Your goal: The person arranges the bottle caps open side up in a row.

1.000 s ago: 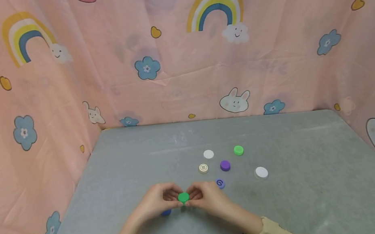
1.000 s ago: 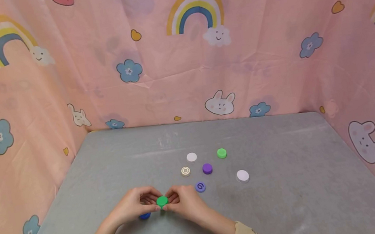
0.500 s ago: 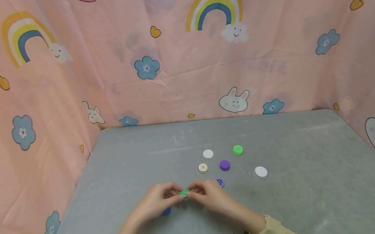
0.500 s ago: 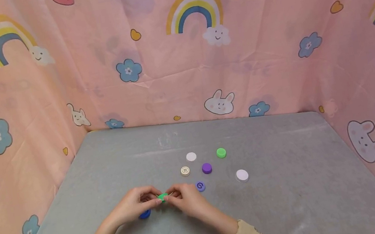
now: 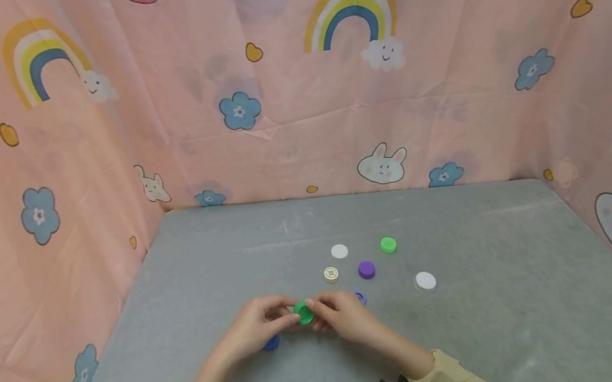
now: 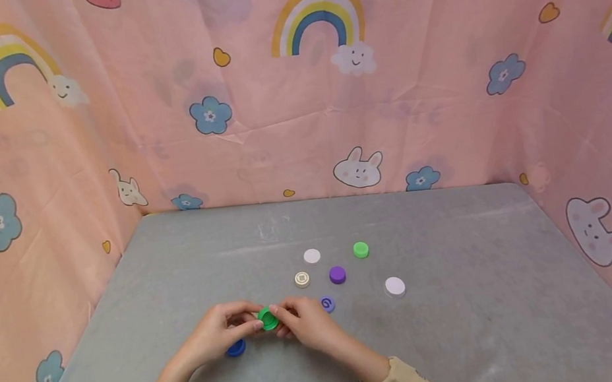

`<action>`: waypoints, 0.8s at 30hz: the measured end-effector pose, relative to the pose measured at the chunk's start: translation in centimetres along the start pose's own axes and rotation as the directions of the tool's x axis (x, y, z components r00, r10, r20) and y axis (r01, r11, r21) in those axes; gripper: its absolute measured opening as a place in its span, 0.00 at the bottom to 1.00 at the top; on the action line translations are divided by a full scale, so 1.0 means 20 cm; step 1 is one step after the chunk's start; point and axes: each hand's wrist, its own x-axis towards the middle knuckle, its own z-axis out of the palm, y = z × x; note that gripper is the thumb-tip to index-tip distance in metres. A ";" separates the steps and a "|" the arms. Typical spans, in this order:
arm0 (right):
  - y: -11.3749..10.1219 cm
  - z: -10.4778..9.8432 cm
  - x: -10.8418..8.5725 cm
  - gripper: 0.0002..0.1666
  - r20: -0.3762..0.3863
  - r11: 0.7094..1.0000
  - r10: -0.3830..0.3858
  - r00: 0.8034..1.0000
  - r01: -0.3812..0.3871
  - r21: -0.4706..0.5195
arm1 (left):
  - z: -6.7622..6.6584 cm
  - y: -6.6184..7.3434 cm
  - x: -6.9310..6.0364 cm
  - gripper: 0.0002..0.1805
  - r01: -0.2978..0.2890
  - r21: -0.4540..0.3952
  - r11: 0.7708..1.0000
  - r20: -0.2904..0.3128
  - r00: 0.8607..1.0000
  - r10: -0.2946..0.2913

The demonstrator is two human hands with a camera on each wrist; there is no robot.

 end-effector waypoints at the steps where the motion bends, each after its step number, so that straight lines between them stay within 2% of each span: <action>1: 0.00 0.00 0.00 0.23 0.000 1.000 0.004 1.000 -0.004 0.003 | 0.00 0.00 0.00 0.12 -0.011 0.005 1.000 -0.005 1.000 0.011; 7: 0.00 -0.01 0.00 0.24 -0.012 0.999 0.025 1.000 -0.025 0.037 | 0.00 0.01 0.00 0.17 -0.091 0.030 0.995 -0.029 0.995 0.092; 13: 0.02 0.00 0.01 0.24 -0.022 0.993 0.044 0.999 -0.042 0.108 | 0.01 0.01 0.01 0.16 -0.130 0.050 0.990 -0.054 0.990 0.132; 19: 0.02 0.01 0.00 0.21 -0.016 0.982 0.053 0.998 -0.049 0.184 | 0.02 0.00 0.01 0.15 -0.117 0.050 0.992 -0.062 0.991 0.120; 24: 0.00 0.01 -0.01 0.20 -0.017 0.978 0.032 0.999 -0.028 0.208 | 0.02 0.00 0.01 0.14 -0.099 0.054 0.994 -0.078 0.992 0.103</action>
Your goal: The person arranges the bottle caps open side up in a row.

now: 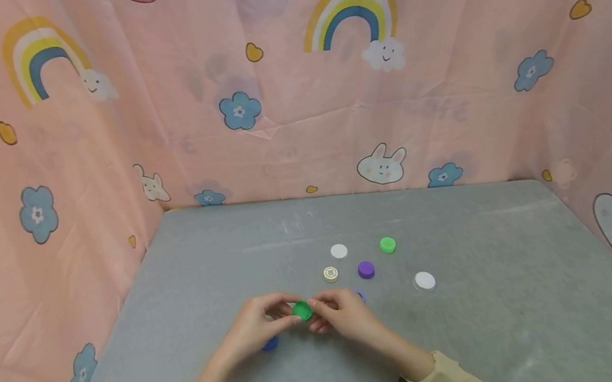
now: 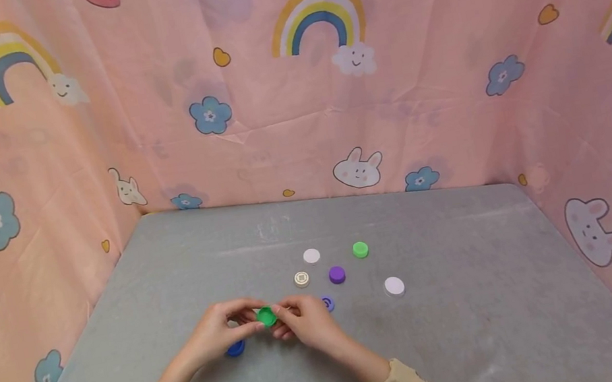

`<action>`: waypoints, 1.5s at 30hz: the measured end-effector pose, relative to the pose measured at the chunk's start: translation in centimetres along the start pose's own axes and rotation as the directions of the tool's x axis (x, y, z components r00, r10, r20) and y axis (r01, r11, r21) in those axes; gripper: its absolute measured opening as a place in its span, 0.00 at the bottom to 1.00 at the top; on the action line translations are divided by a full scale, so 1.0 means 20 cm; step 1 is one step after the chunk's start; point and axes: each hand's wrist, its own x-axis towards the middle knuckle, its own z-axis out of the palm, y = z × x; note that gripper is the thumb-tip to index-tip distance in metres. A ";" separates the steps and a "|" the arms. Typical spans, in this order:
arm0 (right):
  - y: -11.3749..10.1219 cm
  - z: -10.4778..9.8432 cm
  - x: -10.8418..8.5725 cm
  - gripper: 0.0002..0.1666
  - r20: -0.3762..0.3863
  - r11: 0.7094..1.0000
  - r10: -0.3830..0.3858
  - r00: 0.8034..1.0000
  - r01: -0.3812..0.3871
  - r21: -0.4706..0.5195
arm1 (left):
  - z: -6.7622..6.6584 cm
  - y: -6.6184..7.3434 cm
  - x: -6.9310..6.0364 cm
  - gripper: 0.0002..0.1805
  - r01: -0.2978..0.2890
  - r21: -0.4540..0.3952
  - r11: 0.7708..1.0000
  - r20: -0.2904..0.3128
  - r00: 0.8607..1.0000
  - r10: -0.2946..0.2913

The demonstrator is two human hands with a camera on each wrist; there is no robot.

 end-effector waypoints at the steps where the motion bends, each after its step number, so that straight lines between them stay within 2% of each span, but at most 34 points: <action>1: 0.00 0.00 0.00 0.20 -0.002 1.000 -0.002 1.000 0.002 0.002 | 0.00 0.00 0.00 0.14 0.000 -0.004 1.000 -0.004 1.000 0.000; 10: -0.03 0.00 -0.02 0.17 0.006 1.000 -0.002 1.000 0.002 0.011 | -0.01 0.00 0.00 0.12 0.047 -0.010 0.999 -0.003 0.999 -0.047; 21: -0.01 -0.01 -0.02 0.18 -0.005 0.991 -0.053 0.999 0.052 -0.125 | -0.01 0.00 -0.01 0.14 0.086 -0.003 0.996 0.022 0.996 -0.086; 32: 0.01 0.00 -0.02 0.19 0.002 0.973 -0.068 0.998 0.067 -0.222 | -0.01 -0.02 -0.01 0.14 0.038 -0.001 0.999 0.015 0.999 -0.038; 37: 0.02 0.01 -0.01 0.18 0.020 0.963 -0.059 0.998 0.062 -0.263 | 0.00 -0.04 -0.01 0.13 0.031 0.002 1.000 0.031 0.999 -0.031; 45: 0.04 0.02 0.01 0.16 0.067 0.961 -0.034 0.997 0.051 -0.272 | 0.01 -0.07 -0.02 0.14 0.032 0.019 0.999 0.068 0.997 -0.033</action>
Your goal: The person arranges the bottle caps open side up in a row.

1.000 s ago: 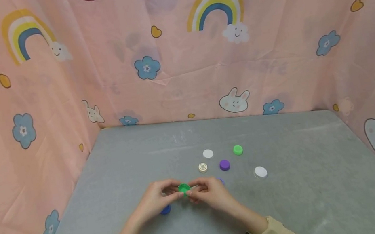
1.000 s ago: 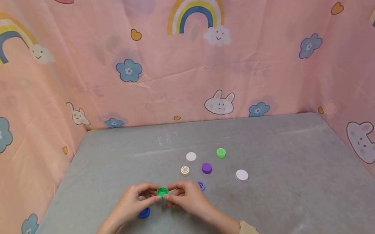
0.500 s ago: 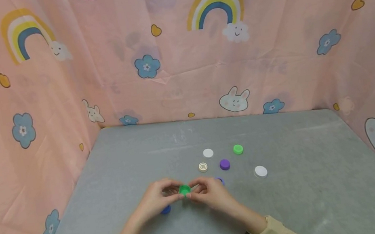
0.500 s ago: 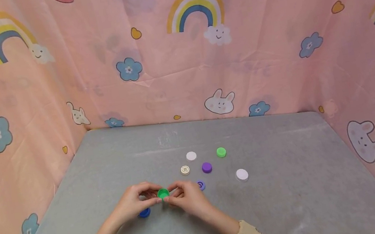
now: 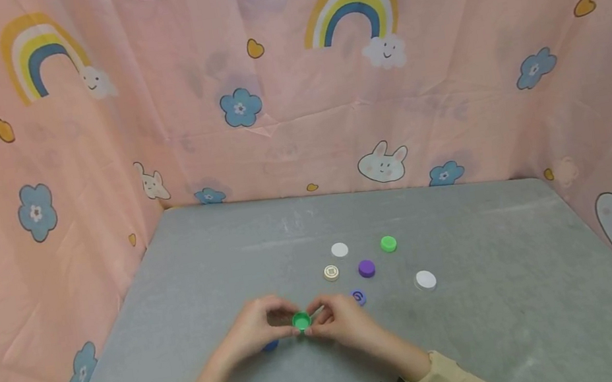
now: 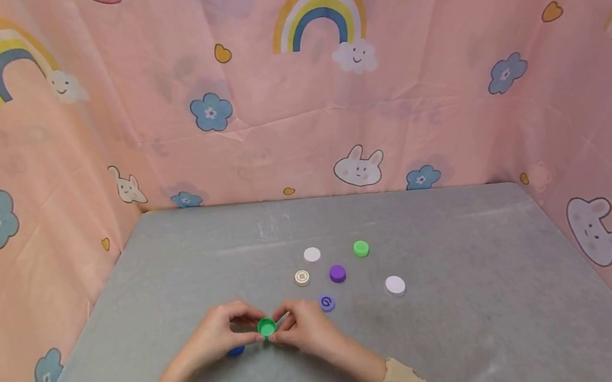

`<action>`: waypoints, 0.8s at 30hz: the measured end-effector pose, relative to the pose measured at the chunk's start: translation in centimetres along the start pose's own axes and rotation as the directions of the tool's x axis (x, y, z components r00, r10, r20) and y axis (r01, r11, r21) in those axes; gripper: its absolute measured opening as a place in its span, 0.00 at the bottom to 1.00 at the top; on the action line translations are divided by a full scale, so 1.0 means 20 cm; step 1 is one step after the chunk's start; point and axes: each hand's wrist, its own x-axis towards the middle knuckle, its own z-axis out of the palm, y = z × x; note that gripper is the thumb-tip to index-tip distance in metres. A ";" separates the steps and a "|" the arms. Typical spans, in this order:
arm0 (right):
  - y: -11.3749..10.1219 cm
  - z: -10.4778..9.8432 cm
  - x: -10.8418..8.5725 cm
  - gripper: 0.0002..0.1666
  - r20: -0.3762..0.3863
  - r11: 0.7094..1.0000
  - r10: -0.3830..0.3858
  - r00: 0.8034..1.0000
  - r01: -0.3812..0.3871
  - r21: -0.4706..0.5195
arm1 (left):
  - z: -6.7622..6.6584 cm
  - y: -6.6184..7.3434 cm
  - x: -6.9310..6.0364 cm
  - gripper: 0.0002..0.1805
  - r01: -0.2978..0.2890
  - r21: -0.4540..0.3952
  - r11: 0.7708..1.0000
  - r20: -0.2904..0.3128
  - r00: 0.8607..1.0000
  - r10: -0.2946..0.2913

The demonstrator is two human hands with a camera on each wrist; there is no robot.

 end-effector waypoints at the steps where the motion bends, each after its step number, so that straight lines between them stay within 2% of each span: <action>1: 0.00 0.00 0.00 0.16 0.003 1.000 0.002 1.000 -0.002 -0.003 | 0.00 0.00 0.00 0.14 -0.006 0.007 1.000 0.002 1.000 0.006; 9: 0.02 0.03 0.00 0.17 0.013 1.000 0.006 1.000 -0.006 -0.022 | 0.00 -0.02 -0.01 0.14 -0.030 0.089 0.996 0.021 0.999 0.028; 24: 0.00 0.05 0.00 0.15 0.027 0.999 0.005 1.000 -0.004 -0.046 | 0.00 -0.04 -0.02 0.15 -0.053 0.113 0.992 0.045 0.998 0.048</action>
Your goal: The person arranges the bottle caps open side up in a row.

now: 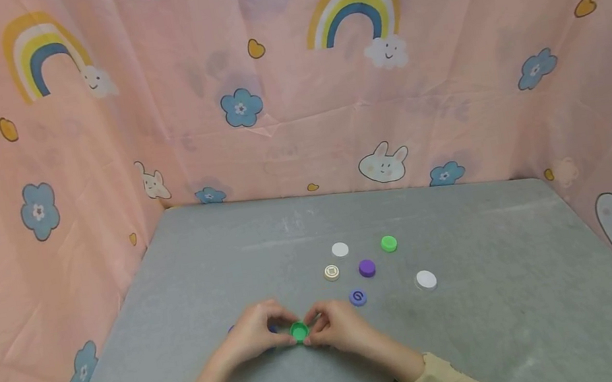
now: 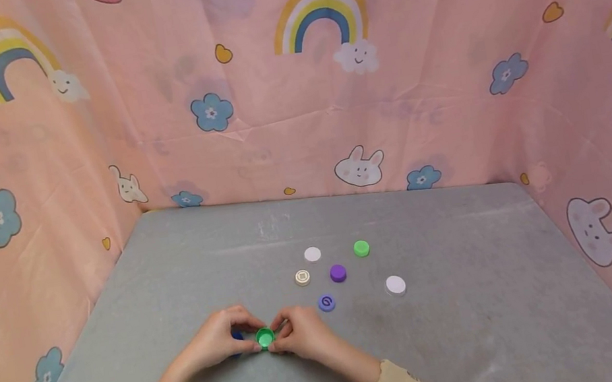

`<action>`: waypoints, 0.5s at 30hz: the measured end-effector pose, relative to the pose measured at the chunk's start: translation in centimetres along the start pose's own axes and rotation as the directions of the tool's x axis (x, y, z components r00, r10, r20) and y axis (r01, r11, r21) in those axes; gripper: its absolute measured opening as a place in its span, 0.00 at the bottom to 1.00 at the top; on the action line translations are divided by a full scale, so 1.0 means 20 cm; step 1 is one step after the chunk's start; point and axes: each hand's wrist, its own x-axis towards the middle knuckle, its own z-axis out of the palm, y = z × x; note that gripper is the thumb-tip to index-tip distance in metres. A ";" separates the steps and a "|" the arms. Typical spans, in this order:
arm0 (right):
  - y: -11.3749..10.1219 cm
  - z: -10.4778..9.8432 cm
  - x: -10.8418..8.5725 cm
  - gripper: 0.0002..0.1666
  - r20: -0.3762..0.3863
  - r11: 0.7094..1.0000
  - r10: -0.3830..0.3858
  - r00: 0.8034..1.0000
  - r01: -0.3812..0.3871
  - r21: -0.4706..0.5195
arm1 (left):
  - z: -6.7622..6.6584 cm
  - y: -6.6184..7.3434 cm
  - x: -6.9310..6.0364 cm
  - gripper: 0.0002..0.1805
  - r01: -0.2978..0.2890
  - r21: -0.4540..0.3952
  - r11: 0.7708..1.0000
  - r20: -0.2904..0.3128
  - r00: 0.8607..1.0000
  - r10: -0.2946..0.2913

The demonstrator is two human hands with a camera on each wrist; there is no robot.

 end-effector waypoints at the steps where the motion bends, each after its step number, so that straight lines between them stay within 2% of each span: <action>1: 0.00 0.00 0.00 0.15 0.001 1.000 0.002 1.000 -0.002 0.000 | 0.00 0.00 0.00 0.15 -0.003 0.004 1.000 0.003 1.000 0.003; 7: 0.00 0.00 0.00 0.14 0.009 1.000 0.013 1.000 -0.013 0.003 | 0.00 -0.01 -0.01 0.15 -0.018 0.022 1.000 0.023 1.000 0.017; 15: 0.01 0.00 0.01 0.14 0.016 1.000 0.017 1.000 -0.017 0.025 | -0.01 0.00 -0.01 0.17 -0.011 0.037 0.999 0.055 0.998 0.009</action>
